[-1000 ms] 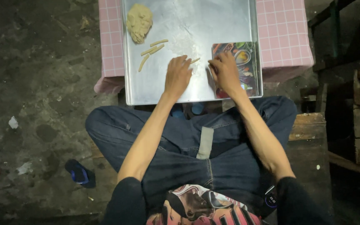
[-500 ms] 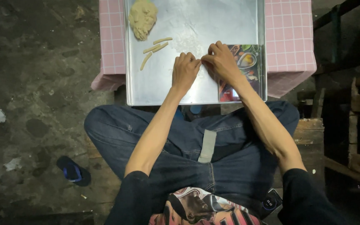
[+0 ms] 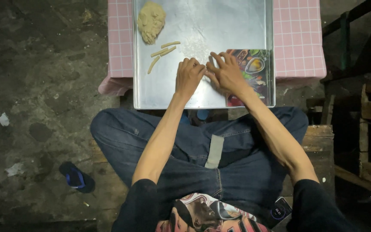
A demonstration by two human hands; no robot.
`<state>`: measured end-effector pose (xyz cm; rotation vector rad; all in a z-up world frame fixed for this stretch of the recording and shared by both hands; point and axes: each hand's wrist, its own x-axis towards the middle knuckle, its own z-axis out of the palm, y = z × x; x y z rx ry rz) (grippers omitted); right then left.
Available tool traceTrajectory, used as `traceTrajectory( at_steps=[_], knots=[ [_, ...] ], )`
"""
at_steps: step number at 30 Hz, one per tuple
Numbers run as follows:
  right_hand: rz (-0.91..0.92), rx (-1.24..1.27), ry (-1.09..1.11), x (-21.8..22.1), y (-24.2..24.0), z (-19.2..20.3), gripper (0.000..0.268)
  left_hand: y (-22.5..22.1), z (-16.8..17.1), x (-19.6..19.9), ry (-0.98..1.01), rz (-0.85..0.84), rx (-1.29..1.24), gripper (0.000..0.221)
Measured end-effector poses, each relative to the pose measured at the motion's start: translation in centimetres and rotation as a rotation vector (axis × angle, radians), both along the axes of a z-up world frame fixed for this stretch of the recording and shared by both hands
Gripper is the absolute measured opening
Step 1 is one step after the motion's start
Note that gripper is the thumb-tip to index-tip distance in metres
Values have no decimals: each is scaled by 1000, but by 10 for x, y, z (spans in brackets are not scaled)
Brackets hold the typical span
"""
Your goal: Rolling small pieces of dough into thin sticks and arranging them on a metal tray.
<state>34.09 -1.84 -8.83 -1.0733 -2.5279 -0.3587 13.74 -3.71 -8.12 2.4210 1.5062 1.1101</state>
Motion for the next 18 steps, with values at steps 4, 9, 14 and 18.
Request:
traceTrajectory(
  at_steps=[4,9,14,18],
  knots=[
    [-108,-255,-20,-23,-24,40,55,7,-8,-4,23,-5,39,9],
    [-168,-306,-37,-32,-20,37,69,10,-6,-10,44,43,47,14],
    [-221,-193,-12,-15,-24,32,58,9,-1,-2,24,16,33,12],
    [-228,-35,95,12,2,-4,17,18,-7,7,56,-20,47,6]
  ],
)
